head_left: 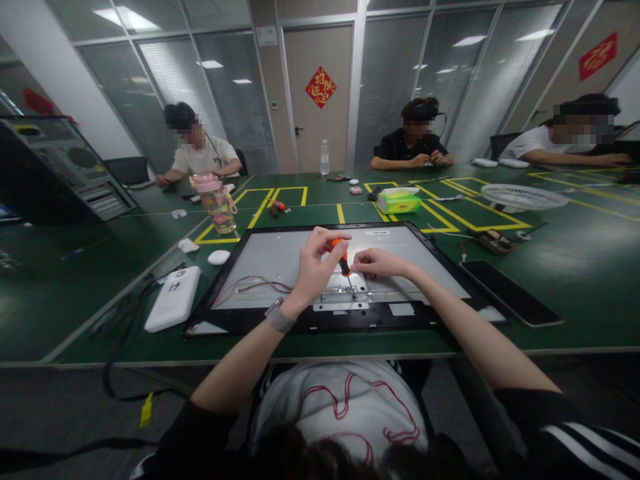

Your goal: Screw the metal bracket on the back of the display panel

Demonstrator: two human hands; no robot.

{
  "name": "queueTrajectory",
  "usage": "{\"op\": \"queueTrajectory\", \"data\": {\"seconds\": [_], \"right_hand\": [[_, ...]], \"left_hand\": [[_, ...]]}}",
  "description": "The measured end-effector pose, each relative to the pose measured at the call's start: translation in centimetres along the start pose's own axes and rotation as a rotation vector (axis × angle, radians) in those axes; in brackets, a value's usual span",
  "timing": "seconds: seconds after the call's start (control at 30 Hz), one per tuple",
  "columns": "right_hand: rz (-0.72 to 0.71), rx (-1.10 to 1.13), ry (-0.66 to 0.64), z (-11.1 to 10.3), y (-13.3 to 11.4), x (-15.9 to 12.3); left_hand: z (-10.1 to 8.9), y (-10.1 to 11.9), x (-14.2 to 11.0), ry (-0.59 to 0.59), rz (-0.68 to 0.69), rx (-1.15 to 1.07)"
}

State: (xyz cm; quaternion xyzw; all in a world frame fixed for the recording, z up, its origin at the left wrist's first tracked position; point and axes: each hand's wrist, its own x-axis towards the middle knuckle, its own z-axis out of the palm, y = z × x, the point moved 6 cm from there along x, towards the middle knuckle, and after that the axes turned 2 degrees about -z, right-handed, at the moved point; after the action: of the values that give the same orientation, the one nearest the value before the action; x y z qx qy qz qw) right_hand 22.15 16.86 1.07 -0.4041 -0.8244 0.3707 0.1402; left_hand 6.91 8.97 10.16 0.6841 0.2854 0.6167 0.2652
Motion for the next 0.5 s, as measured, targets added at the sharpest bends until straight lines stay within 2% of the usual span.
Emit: {"op": "queueTrajectory", "data": {"seconds": [0.3,0.5], "right_hand": [[-0.026,-0.012,-0.005,-0.08,-0.10,0.03],[0.002,0.013,0.009,-0.04,-0.11,-0.06]], "left_hand": [[-0.07,-0.53,0.08,0.035,-0.024,0.023],[0.35,-0.72,0.05,-0.031,-0.055,-0.074]]}}
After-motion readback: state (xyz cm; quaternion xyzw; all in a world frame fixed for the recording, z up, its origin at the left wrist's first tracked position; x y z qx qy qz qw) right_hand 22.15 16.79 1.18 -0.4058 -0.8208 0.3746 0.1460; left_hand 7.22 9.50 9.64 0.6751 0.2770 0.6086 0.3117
